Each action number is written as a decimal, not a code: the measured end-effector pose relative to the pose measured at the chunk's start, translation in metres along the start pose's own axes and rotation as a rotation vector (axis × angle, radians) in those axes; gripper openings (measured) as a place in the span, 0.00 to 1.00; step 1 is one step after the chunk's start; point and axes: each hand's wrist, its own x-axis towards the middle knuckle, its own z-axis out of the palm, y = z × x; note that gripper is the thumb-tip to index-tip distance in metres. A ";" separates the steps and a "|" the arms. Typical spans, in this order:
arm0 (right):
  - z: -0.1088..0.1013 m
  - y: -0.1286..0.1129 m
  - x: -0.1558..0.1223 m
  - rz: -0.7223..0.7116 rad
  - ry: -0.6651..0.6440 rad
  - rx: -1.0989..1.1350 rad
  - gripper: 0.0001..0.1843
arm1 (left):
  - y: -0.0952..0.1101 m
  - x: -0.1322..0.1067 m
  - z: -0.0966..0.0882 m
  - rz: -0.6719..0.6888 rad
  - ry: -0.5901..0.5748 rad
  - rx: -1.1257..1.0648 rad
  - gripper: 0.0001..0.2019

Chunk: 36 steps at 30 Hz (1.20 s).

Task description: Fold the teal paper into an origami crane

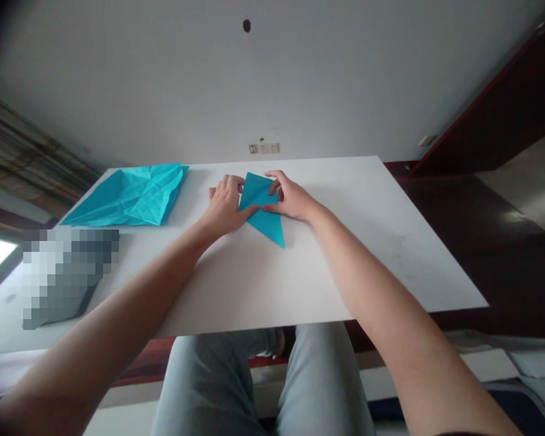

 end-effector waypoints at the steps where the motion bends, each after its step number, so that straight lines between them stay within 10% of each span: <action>1: 0.000 -0.001 0.000 0.005 0.013 0.033 0.60 | 0.004 -0.001 -0.002 0.026 -0.029 -0.030 0.24; 10: -0.004 -0.023 -0.003 0.011 -0.008 0.154 0.48 | 0.022 -0.006 -0.015 0.230 -0.221 -0.103 0.14; 18: -0.005 0.002 0.004 -0.099 0.009 -0.193 0.19 | 0.014 -0.003 -0.012 0.255 -0.274 -0.060 0.20; 36: -0.011 0.006 -0.003 0.029 -0.066 -0.575 0.31 | -0.009 0.003 -0.014 0.295 -0.365 -0.066 0.36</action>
